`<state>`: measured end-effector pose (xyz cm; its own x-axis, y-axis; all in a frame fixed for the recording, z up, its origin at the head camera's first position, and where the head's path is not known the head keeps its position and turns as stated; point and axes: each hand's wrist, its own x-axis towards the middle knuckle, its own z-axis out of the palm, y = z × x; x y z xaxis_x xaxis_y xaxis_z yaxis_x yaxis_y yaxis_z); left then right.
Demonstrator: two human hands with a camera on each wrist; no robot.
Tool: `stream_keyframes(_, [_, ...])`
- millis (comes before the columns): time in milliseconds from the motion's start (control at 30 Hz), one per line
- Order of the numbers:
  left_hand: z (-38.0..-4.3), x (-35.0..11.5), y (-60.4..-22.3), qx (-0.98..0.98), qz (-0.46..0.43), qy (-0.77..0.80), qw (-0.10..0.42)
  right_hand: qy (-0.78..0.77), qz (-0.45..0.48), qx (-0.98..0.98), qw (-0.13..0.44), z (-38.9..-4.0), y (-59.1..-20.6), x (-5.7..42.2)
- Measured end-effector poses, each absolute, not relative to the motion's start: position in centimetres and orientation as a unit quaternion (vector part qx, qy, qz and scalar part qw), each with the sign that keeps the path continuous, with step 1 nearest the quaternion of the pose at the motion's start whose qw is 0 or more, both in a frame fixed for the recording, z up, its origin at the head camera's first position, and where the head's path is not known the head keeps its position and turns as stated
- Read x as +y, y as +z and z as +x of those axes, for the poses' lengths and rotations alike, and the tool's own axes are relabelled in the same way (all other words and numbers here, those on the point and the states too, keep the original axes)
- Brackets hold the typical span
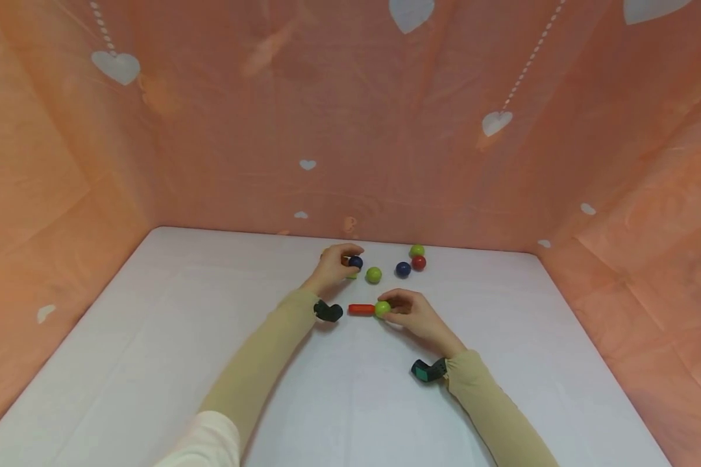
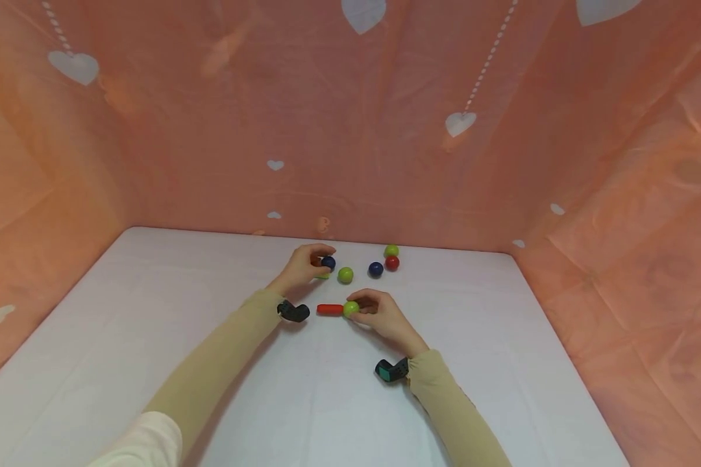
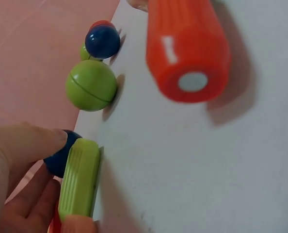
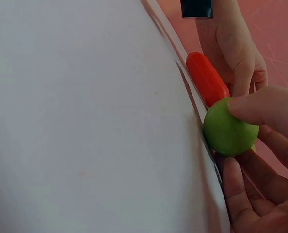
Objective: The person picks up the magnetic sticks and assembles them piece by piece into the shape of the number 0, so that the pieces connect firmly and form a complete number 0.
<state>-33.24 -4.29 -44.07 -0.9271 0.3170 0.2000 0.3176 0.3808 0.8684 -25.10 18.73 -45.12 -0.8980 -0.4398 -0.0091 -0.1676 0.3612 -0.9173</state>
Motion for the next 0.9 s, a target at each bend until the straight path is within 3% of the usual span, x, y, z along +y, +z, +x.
stream_keyframes(533, [-33.6, -3.7, -44.5, -0.848, -0.183, -0.497, 0.025, -0.536, -0.206, 0.808, 0.13, -24.4, -43.7, 18.2])
stream_keyframes(900, [-33.4, -3.9, -44.2, -0.841, -0.175, -0.512, 0.018, -0.537, -0.191, 0.812, 0.124, -24.9, -45.0, 18.6])
